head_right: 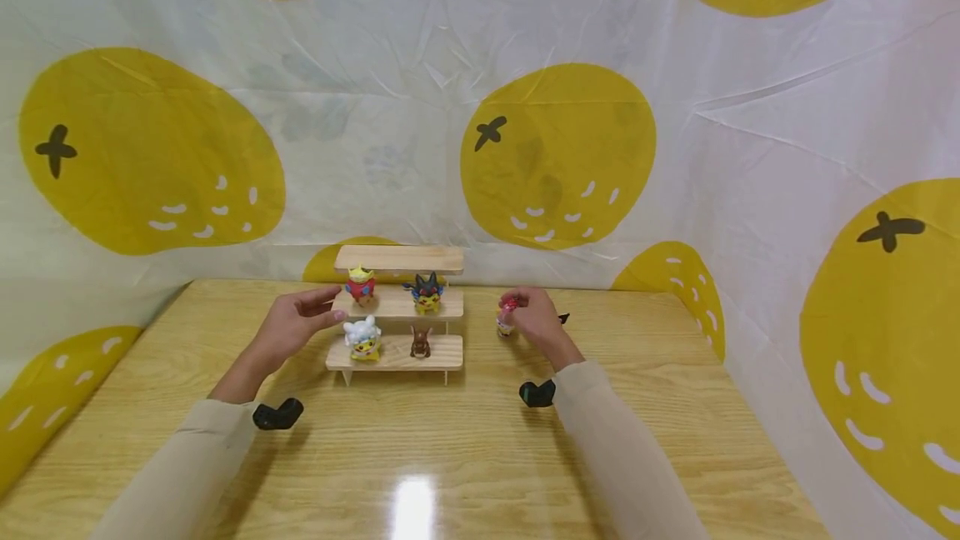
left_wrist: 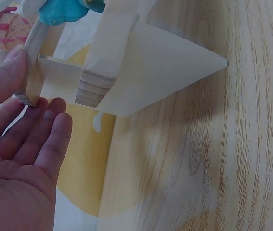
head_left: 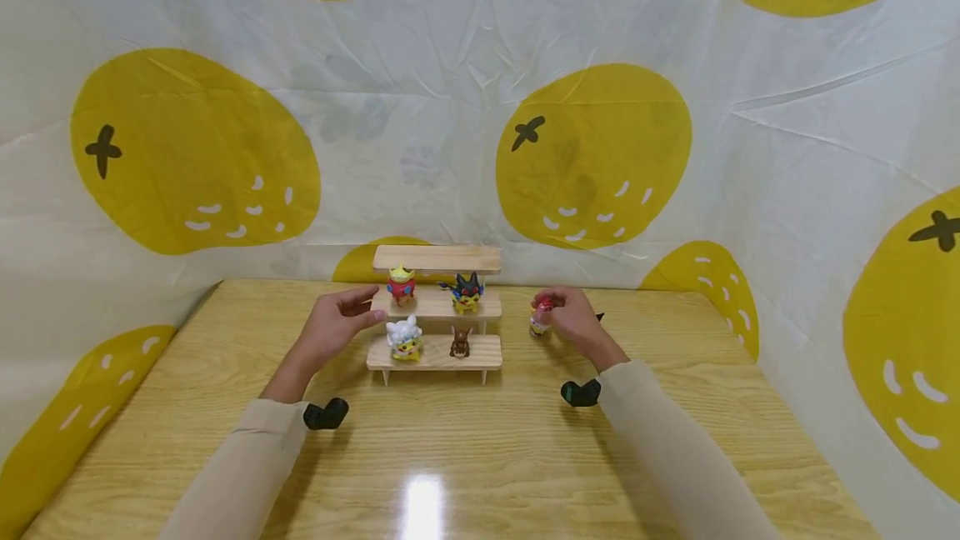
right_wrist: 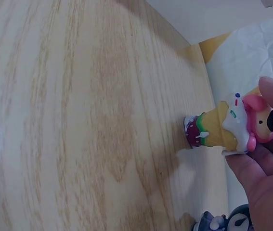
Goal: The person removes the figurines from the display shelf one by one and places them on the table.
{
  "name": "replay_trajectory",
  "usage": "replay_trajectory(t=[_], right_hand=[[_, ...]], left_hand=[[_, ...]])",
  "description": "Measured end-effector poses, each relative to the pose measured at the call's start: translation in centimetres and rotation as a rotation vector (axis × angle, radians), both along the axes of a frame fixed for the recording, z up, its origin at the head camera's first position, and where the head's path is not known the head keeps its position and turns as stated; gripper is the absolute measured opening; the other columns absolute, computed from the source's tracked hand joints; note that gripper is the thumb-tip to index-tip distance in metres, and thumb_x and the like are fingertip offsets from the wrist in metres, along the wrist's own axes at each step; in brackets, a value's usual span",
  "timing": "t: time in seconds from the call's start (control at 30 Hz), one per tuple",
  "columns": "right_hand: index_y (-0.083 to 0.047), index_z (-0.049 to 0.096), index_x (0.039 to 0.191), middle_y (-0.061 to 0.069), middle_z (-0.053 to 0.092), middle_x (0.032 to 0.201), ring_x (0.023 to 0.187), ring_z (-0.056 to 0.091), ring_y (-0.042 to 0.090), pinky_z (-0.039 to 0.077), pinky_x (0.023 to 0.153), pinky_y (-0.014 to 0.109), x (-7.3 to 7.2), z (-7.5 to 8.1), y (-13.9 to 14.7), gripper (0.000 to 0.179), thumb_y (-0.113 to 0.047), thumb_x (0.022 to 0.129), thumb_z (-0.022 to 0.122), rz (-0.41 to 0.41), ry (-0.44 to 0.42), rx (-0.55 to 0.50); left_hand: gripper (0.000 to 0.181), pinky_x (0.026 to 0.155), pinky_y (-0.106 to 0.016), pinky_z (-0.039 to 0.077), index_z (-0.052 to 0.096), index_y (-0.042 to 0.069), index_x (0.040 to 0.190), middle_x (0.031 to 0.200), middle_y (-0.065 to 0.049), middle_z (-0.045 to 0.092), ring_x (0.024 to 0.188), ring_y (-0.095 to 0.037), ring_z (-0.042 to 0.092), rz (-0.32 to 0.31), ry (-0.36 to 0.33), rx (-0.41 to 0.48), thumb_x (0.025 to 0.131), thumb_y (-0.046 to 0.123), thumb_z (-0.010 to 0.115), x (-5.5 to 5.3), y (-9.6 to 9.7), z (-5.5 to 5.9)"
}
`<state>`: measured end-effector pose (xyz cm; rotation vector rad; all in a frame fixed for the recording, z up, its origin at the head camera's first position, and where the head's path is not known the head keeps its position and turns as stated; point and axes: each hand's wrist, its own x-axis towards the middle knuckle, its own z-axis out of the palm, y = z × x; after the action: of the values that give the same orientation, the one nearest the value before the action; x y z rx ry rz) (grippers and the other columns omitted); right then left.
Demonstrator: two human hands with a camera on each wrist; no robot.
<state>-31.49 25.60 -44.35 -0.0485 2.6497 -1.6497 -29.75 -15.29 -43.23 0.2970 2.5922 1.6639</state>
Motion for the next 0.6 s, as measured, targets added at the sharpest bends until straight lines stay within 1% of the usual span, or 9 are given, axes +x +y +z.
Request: replay_trajectory(t=[0.17,0.3,0.37,0.43,0.47,0.6], right_hand=[[0.008,0.066,0.13,0.028,0.068,0.13,0.113,0.067,0.031,0.056,0.084,0.025,0.2,0.2,0.1,0.039,0.001,0.092,0.069,-0.002,0.012,-0.013],[0.007,0.066,0.13,0.029,0.067,0.131,0.109,0.066,0.029,0.057,0.083,0.027,0.4,0.7,0.0,0.038,-0.001,0.093,0.068,-0.002,0.025,0.009],[0.007,0.066,0.131,0.029,0.066,0.131,0.11,0.066,0.03,0.057,0.084,0.029,0.5,1.1,0.0,0.037,-0.001,0.094,0.068,-0.002,0.038,0.022],[0.007,0.066,0.13,0.03,0.066,0.131,0.112,0.065,0.033,0.058,0.088,0.034,0.7,1.6,0.0,0.036,-0.001,0.095,0.069,-0.004,0.055,0.033],[0.007,0.066,0.13,0.03,0.066,0.132,0.115,0.065,0.034,0.058,0.092,0.038,0.8,1.9,0.0,0.035,-0.002,0.096,0.069,-0.005,0.066,0.039],[0.002,0.068,0.13,0.029,0.067,0.135,0.126,0.062,0.039,0.052,0.108,0.051,1.4,3.0,-0.1,0.034,-0.004,0.097,0.07,-0.025,0.092,0.057]], left_hand=[[0.064,0.114,-0.053,0.05,0.051,0.008,0.155,0.156,-0.022,0.052,0.144,-0.04,0.053,0.007,0.004,-0.005,0.099,0.031,0.074,-0.1,0.1,0.0],[0.064,0.114,-0.053,0.05,0.052,0.009,0.154,0.158,-0.02,0.051,0.144,-0.039,0.053,0.003,0.005,-0.004,0.099,0.031,0.074,-0.1,0.1,0.0],[0.064,0.115,-0.053,0.049,0.052,0.009,0.154,0.159,-0.019,0.05,0.144,-0.039,0.053,0.001,0.003,-0.004,0.099,0.031,0.074,0.0,0.1,0.0],[0.064,0.115,-0.053,0.049,0.052,0.009,0.155,0.16,-0.018,0.049,0.144,-0.038,0.053,0.0,0.0,-0.005,0.099,0.031,0.074,0.1,0.1,0.0],[0.064,0.115,-0.053,0.049,0.052,0.009,0.155,0.16,-0.018,0.049,0.144,-0.039,0.053,0.002,-0.002,-0.005,0.099,0.031,0.074,0.1,0.1,0.1],[0.064,0.116,-0.054,0.048,0.051,0.009,0.155,0.158,-0.02,0.051,0.144,-0.039,0.053,0.004,-0.006,-0.007,0.1,0.032,0.073,0.2,0.1,0.0]])
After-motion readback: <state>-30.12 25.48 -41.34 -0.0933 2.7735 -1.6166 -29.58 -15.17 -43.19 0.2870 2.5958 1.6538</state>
